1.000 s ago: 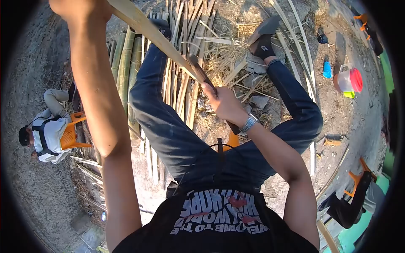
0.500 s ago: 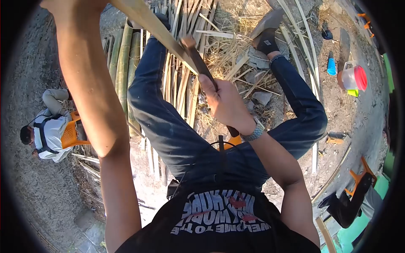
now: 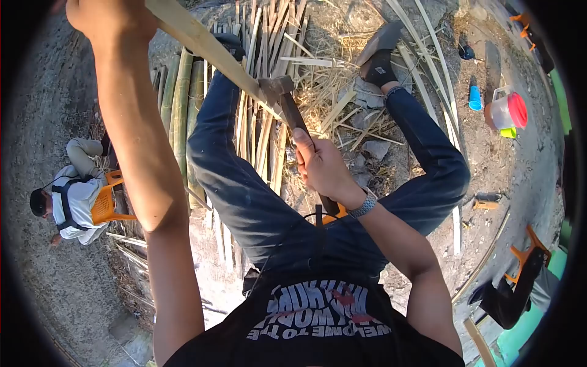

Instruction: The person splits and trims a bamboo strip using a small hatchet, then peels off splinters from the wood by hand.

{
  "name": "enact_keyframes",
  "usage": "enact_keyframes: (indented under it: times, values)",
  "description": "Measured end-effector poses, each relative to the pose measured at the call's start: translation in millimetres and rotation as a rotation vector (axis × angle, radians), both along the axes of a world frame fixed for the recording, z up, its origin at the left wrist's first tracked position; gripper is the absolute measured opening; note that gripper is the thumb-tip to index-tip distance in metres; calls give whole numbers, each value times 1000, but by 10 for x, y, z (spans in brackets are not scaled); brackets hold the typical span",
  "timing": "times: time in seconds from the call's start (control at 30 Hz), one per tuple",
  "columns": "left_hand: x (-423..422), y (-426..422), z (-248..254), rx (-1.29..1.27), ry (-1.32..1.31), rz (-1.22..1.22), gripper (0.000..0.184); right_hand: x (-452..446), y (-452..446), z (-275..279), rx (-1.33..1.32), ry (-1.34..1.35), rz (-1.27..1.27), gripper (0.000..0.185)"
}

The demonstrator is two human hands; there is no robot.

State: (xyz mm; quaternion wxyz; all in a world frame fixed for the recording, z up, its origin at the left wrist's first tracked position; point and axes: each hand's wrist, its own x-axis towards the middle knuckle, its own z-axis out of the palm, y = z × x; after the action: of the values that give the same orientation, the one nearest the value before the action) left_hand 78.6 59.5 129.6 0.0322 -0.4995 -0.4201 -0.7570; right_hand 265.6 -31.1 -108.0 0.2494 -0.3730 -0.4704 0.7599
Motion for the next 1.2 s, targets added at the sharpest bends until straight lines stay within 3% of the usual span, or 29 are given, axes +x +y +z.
enact_keyframes:
  times: [0.03, 0.1, 0.17, 0.23, 0.27, 0.3, 0.37, 0.4, 0.47, 0.53, 0.57, 0.63, 0.7, 0.77, 0.83, 0.9, 0.97, 1.03, 1.07, 1.1, 1.13, 1.17, 1.2]
  values:
    - [-33, -1, 23, 11, -27, 8, 36, 39, 61, 14, -131, -98, 38, 67]
    - [-36, -110, -37, -51, -60, 17, 36, 80, 176, 226, 153, -75, -145, 67]
    - [-61, -138, 13, -76, -60, -20, 35, 139, 257, 836, 112, 5, -169, 66]
    - [-1, -138, -25, -57, -47, -5, 35, 111, 230, 1142, 323, 261, -336, 64]
    - [20, -130, -27, -23, -30, -5, 34, 36, 180, 1009, 355, 290, -326, 64]
    - [-159, -131, -18, -52, -58, -210, 35, 4, 175, 643, 441, 144, -154, 67]
    - [60, -171, -66, -17, 76, -164, 35, 11, 202, 111, 375, -387, 220, 68]
    - [103, -234, -18, 3, 80, -176, 35, 94, 190, 29, 393, -389, 204, 68]
    - [109, -243, 30, -138, 36, -185, 36, 190, 207, -85, -203, -213, 165, 70]
    - [-92, 2, -7, -64, 60, -194, 36, 176, 192, 395, 54, -118, 53, 68]
    - [-159, 25, -88, 5, 100, -218, 36, 166, 178, 698, 34, 36, -9, 65]
    - [-45, 46, -107, -3, 93, -207, 36, 80, 121, 962, 242, 265, -168, 62]
    - [62, 26, -101, -7, 91, -216, 36, -56, 96, 748, 208, 173, -85, 63]
    - [149, -19, -67, -76, 153, -8, 36, -124, 161, 275, 196, -127, 68, 64]
    - [58, -105, -30, -75, 147, -87, 36, 65, 212, 57, -345, -214, 103, 63]
    - [37, -70, -31, -110, 133, -156, 35, 162, 303, 280, -288, -136, 25, 63]
    - [105, -19, -70, -1, 84, -66, 35, 228, 222, 635, -289, -85, -14, 64]
    - [-80, 55, -87, -4, 49, -173, 35, 172, 233, 993, -47, 249, -219, 65]
    - [70, -5, -87, -28, 74, -142, 35, 83, 150, 969, 79, 231, -269, 66]
    - [195, -17, -70, -41, 102, -116, 36, 59, 106, 782, 128, 152, -148, 66]
    - [255, 36, -67, -33, 96, 21, 37, 36, 92, 377, 79, -32, 19, 66]
    - [225, 0, -72, -16, 99, 12, 37, 56, 120, 104, 29, -222, 185, 67]
    - [148, -51, -77, -15, 84, -9, 37, 137, 139, 143, 48, -222, 171, 67]
